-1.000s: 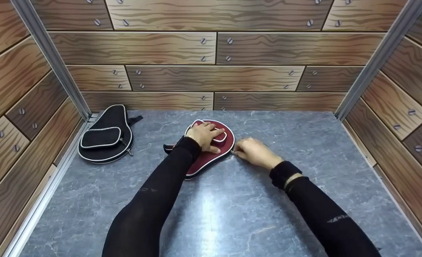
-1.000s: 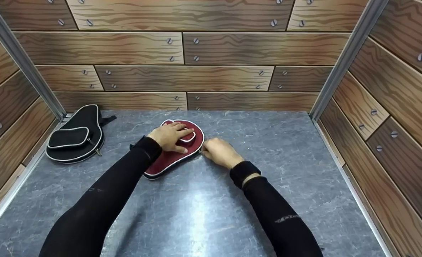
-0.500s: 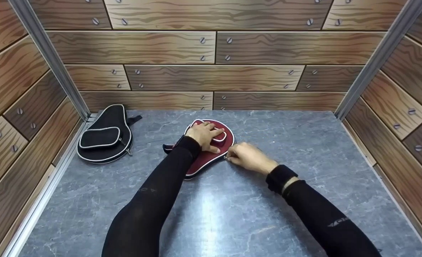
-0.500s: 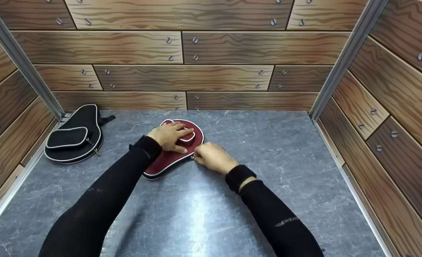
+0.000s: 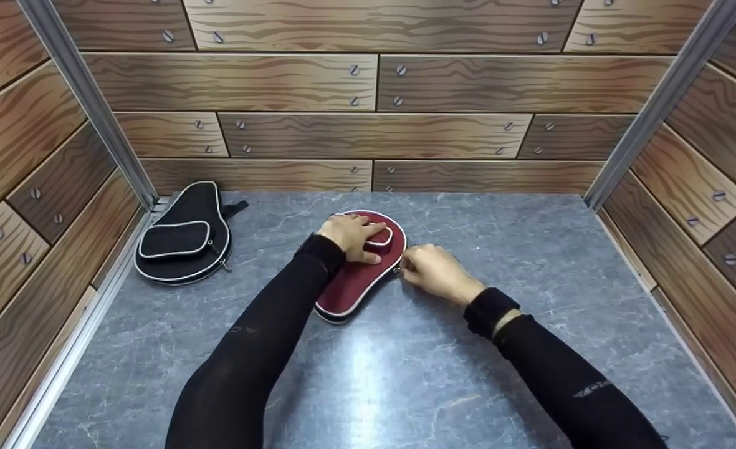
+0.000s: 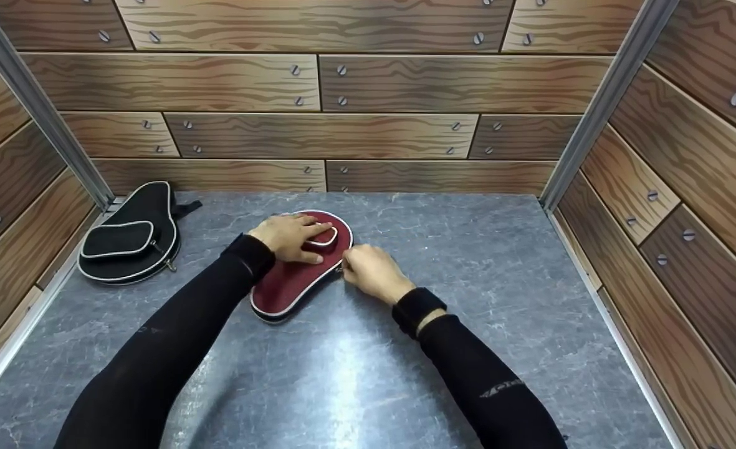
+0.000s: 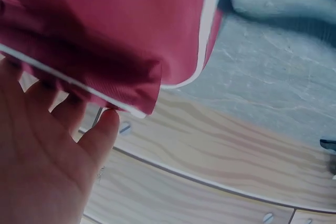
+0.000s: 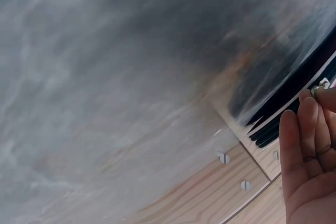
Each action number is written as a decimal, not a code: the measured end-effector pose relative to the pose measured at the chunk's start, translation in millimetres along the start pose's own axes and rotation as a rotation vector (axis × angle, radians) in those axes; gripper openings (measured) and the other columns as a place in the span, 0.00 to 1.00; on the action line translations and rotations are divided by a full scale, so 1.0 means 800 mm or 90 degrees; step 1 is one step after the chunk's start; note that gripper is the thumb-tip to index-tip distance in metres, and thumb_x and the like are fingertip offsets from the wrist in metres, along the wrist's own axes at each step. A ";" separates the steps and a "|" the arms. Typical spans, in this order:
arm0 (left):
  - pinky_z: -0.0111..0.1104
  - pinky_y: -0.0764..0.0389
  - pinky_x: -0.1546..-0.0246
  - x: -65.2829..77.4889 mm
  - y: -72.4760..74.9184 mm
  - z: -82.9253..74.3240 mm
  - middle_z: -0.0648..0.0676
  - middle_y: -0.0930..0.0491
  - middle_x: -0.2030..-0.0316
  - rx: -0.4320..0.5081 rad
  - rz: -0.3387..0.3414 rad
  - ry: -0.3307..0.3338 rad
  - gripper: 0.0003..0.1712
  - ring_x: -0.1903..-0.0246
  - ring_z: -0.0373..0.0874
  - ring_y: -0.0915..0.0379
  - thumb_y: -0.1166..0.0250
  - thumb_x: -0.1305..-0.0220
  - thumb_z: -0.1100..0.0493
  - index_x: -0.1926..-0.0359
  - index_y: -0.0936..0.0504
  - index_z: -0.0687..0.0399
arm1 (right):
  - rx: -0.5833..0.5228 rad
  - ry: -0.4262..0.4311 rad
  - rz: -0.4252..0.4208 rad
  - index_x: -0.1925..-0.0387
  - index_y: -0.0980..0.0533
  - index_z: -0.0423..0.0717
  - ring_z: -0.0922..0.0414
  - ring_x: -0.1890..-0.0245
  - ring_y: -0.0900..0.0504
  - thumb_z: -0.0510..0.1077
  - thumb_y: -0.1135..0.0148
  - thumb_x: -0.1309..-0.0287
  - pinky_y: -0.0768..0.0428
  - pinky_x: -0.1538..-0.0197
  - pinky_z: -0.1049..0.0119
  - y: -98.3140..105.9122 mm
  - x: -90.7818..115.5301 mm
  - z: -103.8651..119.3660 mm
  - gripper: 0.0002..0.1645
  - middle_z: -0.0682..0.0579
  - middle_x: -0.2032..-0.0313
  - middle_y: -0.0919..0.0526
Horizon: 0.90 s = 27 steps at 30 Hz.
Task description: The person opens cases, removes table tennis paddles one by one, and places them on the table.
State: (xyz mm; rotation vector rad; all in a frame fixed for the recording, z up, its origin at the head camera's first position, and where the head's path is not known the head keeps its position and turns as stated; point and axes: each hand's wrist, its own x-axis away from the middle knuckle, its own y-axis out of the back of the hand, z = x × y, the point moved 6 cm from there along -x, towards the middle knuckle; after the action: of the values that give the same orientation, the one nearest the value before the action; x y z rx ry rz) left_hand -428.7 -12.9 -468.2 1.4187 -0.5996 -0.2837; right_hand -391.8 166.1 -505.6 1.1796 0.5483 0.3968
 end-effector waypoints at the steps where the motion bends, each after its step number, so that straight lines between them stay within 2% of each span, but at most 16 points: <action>1: 0.60 0.26 0.11 0.001 0.000 0.001 0.59 0.33 0.08 -0.002 0.005 0.001 0.50 0.09 0.63 0.35 0.33 0.17 0.29 0.05 0.38 0.34 | -0.001 -0.003 -0.002 0.64 0.11 0.46 0.58 0.70 0.16 0.36 0.26 0.33 0.11 0.63 0.51 0.001 0.000 -0.003 0.03 0.52 0.69 0.09; 5: 0.60 0.22 0.15 0.007 -0.001 0.004 0.61 0.31 0.10 -0.010 0.022 0.002 0.51 0.13 0.68 0.30 0.33 0.19 0.26 0.05 0.39 0.31 | 0.002 -0.011 -0.007 0.65 0.12 0.46 0.57 0.71 0.17 0.38 0.23 0.32 0.12 0.63 0.51 0.005 0.001 -0.015 0.04 0.52 0.70 0.11; 8: 0.60 0.19 0.17 0.012 -0.003 0.006 0.63 0.31 0.11 -0.006 0.026 0.001 0.54 0.14 0.68 0.28 0.32 0.21 0.24 0.05 0.40 0.29 | 0.009 -0.008 -0.011 0.63 0.10 0.44 0.55 0.68 0.13 0.38 0.24 0.31 0.09 0.60 0.48 0.006 0.000 -0.024 0.02 0.50 0.68 0.08; 12: 0.61 0.18 0.18 0.019 -0.004 0.008 0.65 0.30 0.12 0.020 0.007 -0.009 0.56 0.14 0.67 0.28 0.29 0.25 0.23 0.05 0.39 0.28 | 0.015 -0.011 -0.018 0.59 0.09 0.41 0.50 0.65 0.08 0.36 0.26 0.31 0.06 0.56 0.45 0.010 -0.001 -0.035 0.04 0.46 0.65 0.05; 18: 0.62 0.19 0.18 0.029 -0.007 0.010 0.69 0.28 0.15 0.062 -0.021 -0.030 0.58 0.15 0.67 0.28 0.25 0.27 0.26 0.05 0.37 0.31 | 0.018 -0.025 -0.015 0.56 0.09 0.40 0.46 0.63 0.07 0.37 0.27 0.30 0.06 0.54 0.43 0.014 -0.007 -0.046 0.05 0.45 0.63 0.05; 27: 0.63 0.18 0.19 0.040 -0.005 0.012 0.71 0.27 0.17 0.109 -0.021 -0.029 0.56 0.17 0.67 0.26 0.25 0.27 0.26 0.07 0.33 0.32 | 0.028 -0.023 -0.010 0.56 0.09 0.40 0.44 0.59 0.05 0.36 0.27 0.28 0.05 0.50 0.42 0.017 -0.017 -0.055 0.05 0.43 0.60 0.04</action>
State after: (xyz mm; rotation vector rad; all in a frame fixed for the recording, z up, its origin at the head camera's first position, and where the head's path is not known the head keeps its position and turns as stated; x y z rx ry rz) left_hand -406.6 -38.2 -464.3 1.5913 -0.6506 -0.2962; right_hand -429.3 196.5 -502.6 1.2212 0.5365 0.3514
